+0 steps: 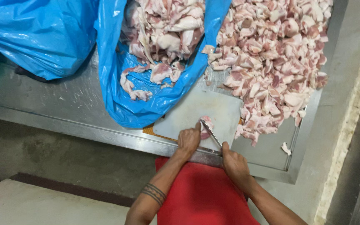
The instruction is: The person chops meat on a cutting board using a cleaver, then gathers the pieces and puts them into a blue plastic bag.
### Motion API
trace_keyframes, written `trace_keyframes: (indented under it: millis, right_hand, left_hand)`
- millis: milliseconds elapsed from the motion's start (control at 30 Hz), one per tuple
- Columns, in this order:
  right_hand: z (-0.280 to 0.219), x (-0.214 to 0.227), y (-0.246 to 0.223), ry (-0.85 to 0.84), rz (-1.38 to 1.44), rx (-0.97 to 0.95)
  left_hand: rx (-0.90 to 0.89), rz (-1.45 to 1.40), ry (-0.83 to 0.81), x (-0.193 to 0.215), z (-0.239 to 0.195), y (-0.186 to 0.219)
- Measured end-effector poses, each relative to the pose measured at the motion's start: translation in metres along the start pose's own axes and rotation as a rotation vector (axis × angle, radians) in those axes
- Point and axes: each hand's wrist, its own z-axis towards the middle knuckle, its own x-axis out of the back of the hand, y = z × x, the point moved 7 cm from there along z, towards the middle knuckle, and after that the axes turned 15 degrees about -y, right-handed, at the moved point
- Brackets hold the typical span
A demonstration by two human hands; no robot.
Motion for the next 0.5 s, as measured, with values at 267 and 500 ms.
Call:
trace_keyframes:
  millis: [267,500]
  right_hand:
    - [0.083,0.046,-0.069,0.303,0.059,0.374]
    - [0.038,0.044,0.020,0.148,0.090,0.160]
  left_hand:
    - [0.000,0.022,0.112,0.002,-0.012,-0.015]
    - [0.100,0.066,0.108,0.017,-0.010,-0.011]
